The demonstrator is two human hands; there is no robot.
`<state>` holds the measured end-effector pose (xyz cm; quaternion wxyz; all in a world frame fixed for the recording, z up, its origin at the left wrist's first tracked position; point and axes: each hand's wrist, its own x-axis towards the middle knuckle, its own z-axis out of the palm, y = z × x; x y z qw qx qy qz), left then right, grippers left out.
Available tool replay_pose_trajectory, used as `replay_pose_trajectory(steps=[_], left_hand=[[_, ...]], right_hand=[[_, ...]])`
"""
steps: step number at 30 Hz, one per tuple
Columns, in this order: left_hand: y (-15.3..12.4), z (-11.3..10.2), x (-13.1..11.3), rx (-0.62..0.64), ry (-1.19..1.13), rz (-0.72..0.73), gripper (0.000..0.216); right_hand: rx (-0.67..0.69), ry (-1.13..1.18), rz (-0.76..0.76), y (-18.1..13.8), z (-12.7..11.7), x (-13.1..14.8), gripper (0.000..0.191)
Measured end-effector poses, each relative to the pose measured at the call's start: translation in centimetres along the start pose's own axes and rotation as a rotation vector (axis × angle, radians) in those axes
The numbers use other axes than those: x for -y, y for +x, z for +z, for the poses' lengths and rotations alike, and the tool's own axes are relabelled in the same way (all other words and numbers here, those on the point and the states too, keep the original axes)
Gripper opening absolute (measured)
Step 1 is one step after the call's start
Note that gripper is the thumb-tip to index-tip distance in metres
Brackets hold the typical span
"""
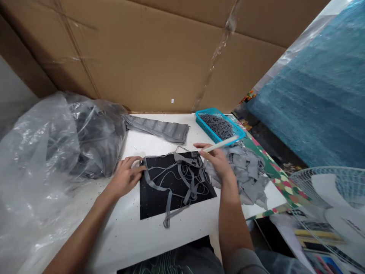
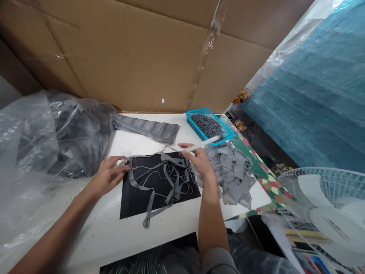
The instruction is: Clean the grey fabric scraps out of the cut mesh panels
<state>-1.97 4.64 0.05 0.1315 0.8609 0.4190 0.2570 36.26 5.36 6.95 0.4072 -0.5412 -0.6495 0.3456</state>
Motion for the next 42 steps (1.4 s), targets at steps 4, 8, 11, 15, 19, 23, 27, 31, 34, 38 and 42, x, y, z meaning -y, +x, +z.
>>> replay_pose_trajectory(steps=[4,8,11,15,19,23,27,31,34,38,42], left_hand=[[2.7,1.2,-1.4,-0.067,-0.153,-0.1,0.035],[8.9,4.6,-3.2,-0.005,-0.19,-0.09,0.037],[13.0,7.1,-3.7,0.054,-0.225,-0.067,0.028],[14.8,8.2,-3.4,0.108,-0.319,-0.051,0.021],[14.7,7.7,-3.3,0.136,-0.445,-0.064,0.026],[14.8,7.4,-3.7,0.158,-0.58,-0.108,0.034],[14.9,6.7,-3.5,0.163,-0.745,-0.207,0.044],[14.8,6.0,-3.2,0.086,-0.866,-0.331,0.044],[14.8,6.2,-3.2,0.019,-0.913,-0.407,0.042],[14.7,7.1,-3.2,-0.059,-0.928,-0.468,0.043],[14.5,7.9,-2.8,-0.108,-0.912,-0.494,0.042]], right_hand=[[0.275,-0.147,0.126,4.3,2.9,-0.9,0.023],[0.337,-0.18,0.189,5.5,5.3,-2.3,0.018],[0.3,-0.13,0.169,4.9,5.6,-2.8,0.018],[0.221,-0.095,0.174,4.1,5.0,-3.2,0.024],[0.136,0.054,0.155,4.2,4.7,-3.6,0.028],[0.091,0.335,0.114,4.4,5.5,-3.5,0.033],[0.075,0.377,0.087,4.3,6.2,-3.1,0.035],[0.044,0.302,0.092,4.2,6.1,-2.6,0.032],[0.038,0.265,0.102,4.0,5.7,-2.2,0.03],[0.029,0.231,0.134,3.2,5.3,-1.6,0.026],[-0.129,0.205,0.176,1.1,5.7,-1.3,0.025]])
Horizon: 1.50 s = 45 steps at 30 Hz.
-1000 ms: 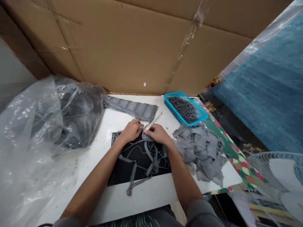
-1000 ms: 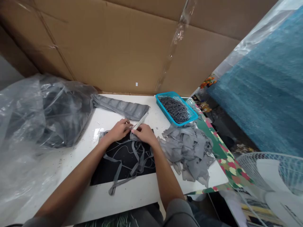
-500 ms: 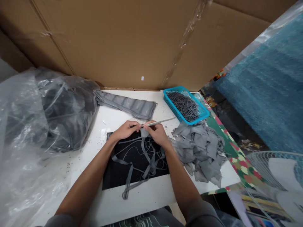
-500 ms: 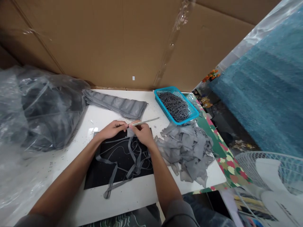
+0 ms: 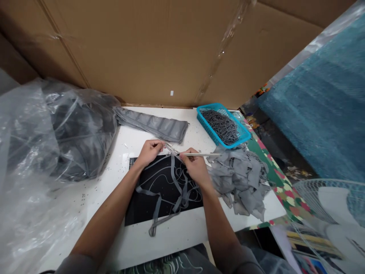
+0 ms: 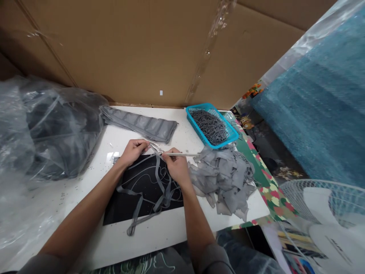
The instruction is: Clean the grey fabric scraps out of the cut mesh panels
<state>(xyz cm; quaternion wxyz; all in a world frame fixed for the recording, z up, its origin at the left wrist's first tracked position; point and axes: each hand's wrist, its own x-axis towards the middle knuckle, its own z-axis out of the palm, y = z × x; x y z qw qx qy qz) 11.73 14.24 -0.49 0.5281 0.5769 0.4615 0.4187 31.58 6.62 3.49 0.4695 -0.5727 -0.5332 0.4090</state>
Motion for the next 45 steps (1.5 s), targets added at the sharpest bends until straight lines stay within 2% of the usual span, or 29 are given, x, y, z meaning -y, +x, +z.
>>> replay_pose_trajectory(steps=[7,11,16,21,23,26,28,30,32,35,37,39,41,42,43,45], left_hand=[[0.2,-0.4,1.5,-0.018,-0.029,-0.073,0.029],[0.5,-0.5,2.1,-0.028,-0.064,-0.124,0.031],[0.9,-0.4,2.7,-0.078,-0.102,-0.133,0.032],[1.5,-1.0,3.0,-0.189,-0.113,-0.085,0.035],[1.4,-1.0,2.8,-0.178,-0.111,-0.062,0.035],[0.9,-0.8,2.4,-0.079,-0.096,-0.03,0.031],[0.7,-0.7,2.1,-0.007,-0.085,-0.013,0.03],[0.6,-0.9,1.8,0.048,-0.08,0.002,0.034],[0.6,-1.3,1.4,0.092,-0.073,0.014,0.041],[0.5,-1.7,0.8,0.16,-0.042,0.023,0.049],[0.3,-1.6,0.4,0.209,-0.002,0.021,0.055],[0.2,-1.4,-0.1,0.249,0.056,0.017,0.058],[0.3,-1.4,-0.7,0.255,0.131,0.021,0.061],[0.3,-1.6,-1.0,0.238,0.176,0.029,0.062],[0.3,-2.0,-1.5,0.208,0.226,0.043,0.061],[-0.2,-3.2,-2.4,0.119,0.337,0.083,0.053]], right_hand=[[-0.195,0.0,-0.076,-3.5,1.0,-1.4,0.024],[-0.227,-0.05,-0.134,-3.8,0.9,-1.3,0.022],[-0.274,-0.137,-0.138,-3.7,0.7,-1.7,0.024],[-0.442,-0.164,-0.139,-3.9,-0.3,-2.8,0.029],[-0.497,-0.16,-0.126,-4.1,-0.8,-2.9,0.032],[-0.482,-0.188,-0.114,-4.1,-1.4,-2.7,0.034],[-0.493,-0.21,-0.109,-4.0,-2.4,-2.5,0.036],[-0.546,-0.258,-0.101,-3.8,-4.5,-2.3,0.039],[-0.611,-0.362,-0.081,-3.7,-7.4,-2.2,0.041],[-0.735,-0.643,-0.04,-4.1,-12.0,-1.8,0.039],[-0.841,-0.772,-0.105,-4.7,-13.7,-1.2,0.036],[-0.894,-0.774,-0.231,-5.5,-13.4,-0.5,0.032],[-0.84,-0.658,-0.321,-6.2,-11.4,0.1,0.028],[-0.768,-0.58,-0.339,-6.4,-10.0,0.2,0.026],[-0.668,-0.51,-0.343,-6.6,-8.6,0.3,0.024],[-0.386,-0.437,-0.369,-7.0,-5.6,0.3,0.02]])
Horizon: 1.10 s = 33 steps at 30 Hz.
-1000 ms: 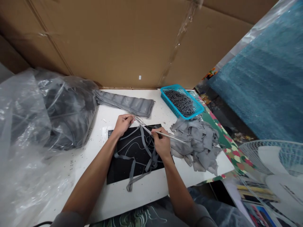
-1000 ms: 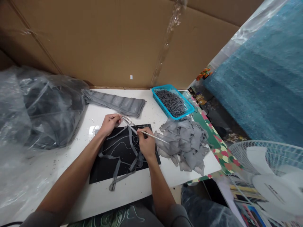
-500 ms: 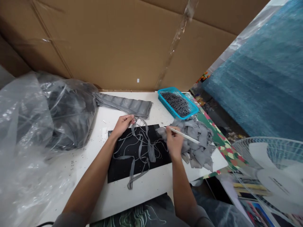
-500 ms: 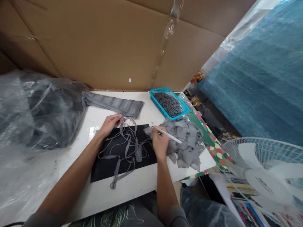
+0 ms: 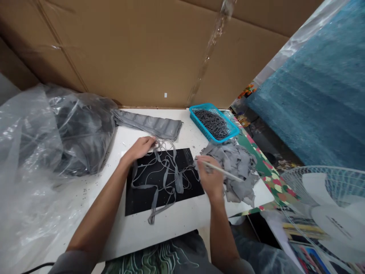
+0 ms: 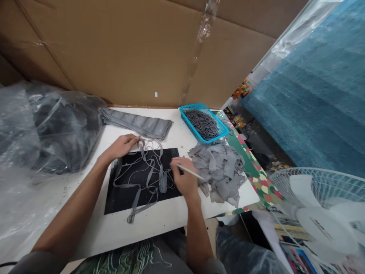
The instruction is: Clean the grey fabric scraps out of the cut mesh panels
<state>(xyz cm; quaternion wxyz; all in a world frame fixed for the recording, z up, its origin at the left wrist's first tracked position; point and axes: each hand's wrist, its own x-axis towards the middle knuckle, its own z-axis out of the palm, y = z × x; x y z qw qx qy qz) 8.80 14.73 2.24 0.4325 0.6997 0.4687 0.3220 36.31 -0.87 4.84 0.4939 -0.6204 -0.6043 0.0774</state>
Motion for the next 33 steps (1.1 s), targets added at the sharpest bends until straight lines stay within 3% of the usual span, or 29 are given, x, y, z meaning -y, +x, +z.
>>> replay_pose_trajectory(steps=[3,6,9,12,15,18,33], left_hand=[[-2.9,-2.5,-0.5,-0.146,0.16,0.023,0.038],[-8.3,-3.6,-0.2,-0.239,0.265,0.002,0.044],[-13.7,-2.5,0.5,-0.252,0.323,0.004,0.036],[-16.9,-0.6,1.4,-0.257,0.36,0.034,0.031],[-17.6,0.7,2.3,-0.267,0.47,0.146,0.04],[-17.4,1.1,3.1,-0.256,0.532,0.202,0.046],[-17.3,2.0,2.3,-0.262,0.628,0.137,0.047]], right_hand=[[0.327,0.156,-0.108,-1.0,2.6,1.9,0.013],[0.489,0.292,-0.103,-0.8,4.3,3.7,0.01],[0.609,0.437,-0.054,0.5,6.7,5.1,0.011],[0.733,0.507,-0.021,1.5,10.3,5.7,0.016],[0.795,0.474,-0.025,1.5,13.7,5.2,0.017],[0.812,0.41,-0.073,0.8,15.5,4.4,0.017],[0.753,0.22,-0.236,-0.2,16.1,4.0,0.014]])
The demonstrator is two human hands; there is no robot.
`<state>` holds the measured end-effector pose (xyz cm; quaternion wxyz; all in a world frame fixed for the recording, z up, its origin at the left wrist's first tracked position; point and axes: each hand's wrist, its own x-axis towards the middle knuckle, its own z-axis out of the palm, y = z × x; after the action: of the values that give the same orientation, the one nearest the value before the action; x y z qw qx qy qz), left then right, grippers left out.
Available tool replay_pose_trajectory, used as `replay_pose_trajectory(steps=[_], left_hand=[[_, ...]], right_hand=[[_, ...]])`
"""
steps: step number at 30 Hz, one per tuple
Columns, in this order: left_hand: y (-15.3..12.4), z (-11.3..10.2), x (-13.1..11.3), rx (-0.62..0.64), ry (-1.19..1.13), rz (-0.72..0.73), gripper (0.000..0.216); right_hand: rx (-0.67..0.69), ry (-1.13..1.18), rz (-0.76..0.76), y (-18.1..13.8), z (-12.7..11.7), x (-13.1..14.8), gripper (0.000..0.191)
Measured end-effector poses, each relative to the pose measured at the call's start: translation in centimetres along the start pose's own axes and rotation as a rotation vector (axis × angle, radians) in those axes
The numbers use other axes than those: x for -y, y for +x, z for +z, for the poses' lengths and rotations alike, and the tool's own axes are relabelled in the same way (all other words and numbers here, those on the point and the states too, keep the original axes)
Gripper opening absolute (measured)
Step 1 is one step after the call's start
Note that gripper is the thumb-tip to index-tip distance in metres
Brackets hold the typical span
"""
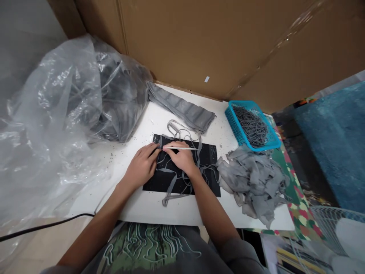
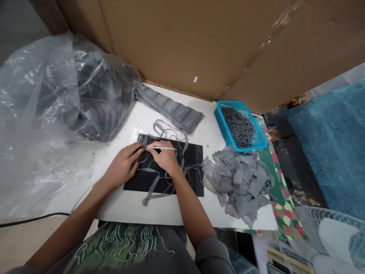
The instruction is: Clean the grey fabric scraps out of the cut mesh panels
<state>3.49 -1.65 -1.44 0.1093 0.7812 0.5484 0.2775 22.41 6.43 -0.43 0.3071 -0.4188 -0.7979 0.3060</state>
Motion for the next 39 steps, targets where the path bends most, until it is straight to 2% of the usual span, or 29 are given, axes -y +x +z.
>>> replay_pose_trajectory(steps=[5,8,10,12,16,19,21,25,28,31,39], left_hand=[[0.0,0.3,-1.1,0.045,0.1,-0.051,0.047],[0.1,0.1,-1.4,0.068,0.168,-0.048,0.045],[0.1,0.0,-1.5,0.072,0.189,-0.046,0.044],[0.1,0.0,-1.6,0.072,0.202,-0.049,0.044],[0.0,0.2,-1.9,0.058,0.233,-0.073,0.045],[-0.1,0.4,-2.0,0.05,0.255,-0.074,0.046],[-0.1,0.4,-1.9,0.041,0.263,-0.054,0.045],[-0.3,0.5,-1.4,-0.001,0.274,0.009,0.044],[-0.4,0.8,-1.0,-0.039,0.277,0.035,0.042],[-0.6,1.4,-0.5,-0.07,0.27,0.059,0.043],[-0.9,3.0,1.3,-0.097,0.229,0.1,0.05]], right_hand=[[0.005,-0.319,-0.113,0.1,0.4,0.6,0.022],[0.001,-0.497,-0.093,0.6,0.1,0.8,0.018],[-0.056,-0.551,-0.065,0.9,-0.5,0.4,0.017],[-0.186,-0.584,-0.032,1.0,-1.5,-0.4,0.019],[-0.533,-0.617,0.103,0.8,-6.1,-3.2,0.024],[-0.719,-0.673,0.158,0.4,-11.6,-5.8,0.023],[-0.782,-0.719,0.154,0.1,-15.7,-7.5,0.023],[-0.78,-0.729,0.157,0.3,-23.0,-9.9,0.022],[-0.691,-0.703,0.29,0.8,-26.2,-10.8,0.024],[-0.62,-0.697,0.395,1.3,-27.3,-12.0,0.026],[-0.628,-0.664,0.581,1.0,-28.4,-15.9,0.027]])
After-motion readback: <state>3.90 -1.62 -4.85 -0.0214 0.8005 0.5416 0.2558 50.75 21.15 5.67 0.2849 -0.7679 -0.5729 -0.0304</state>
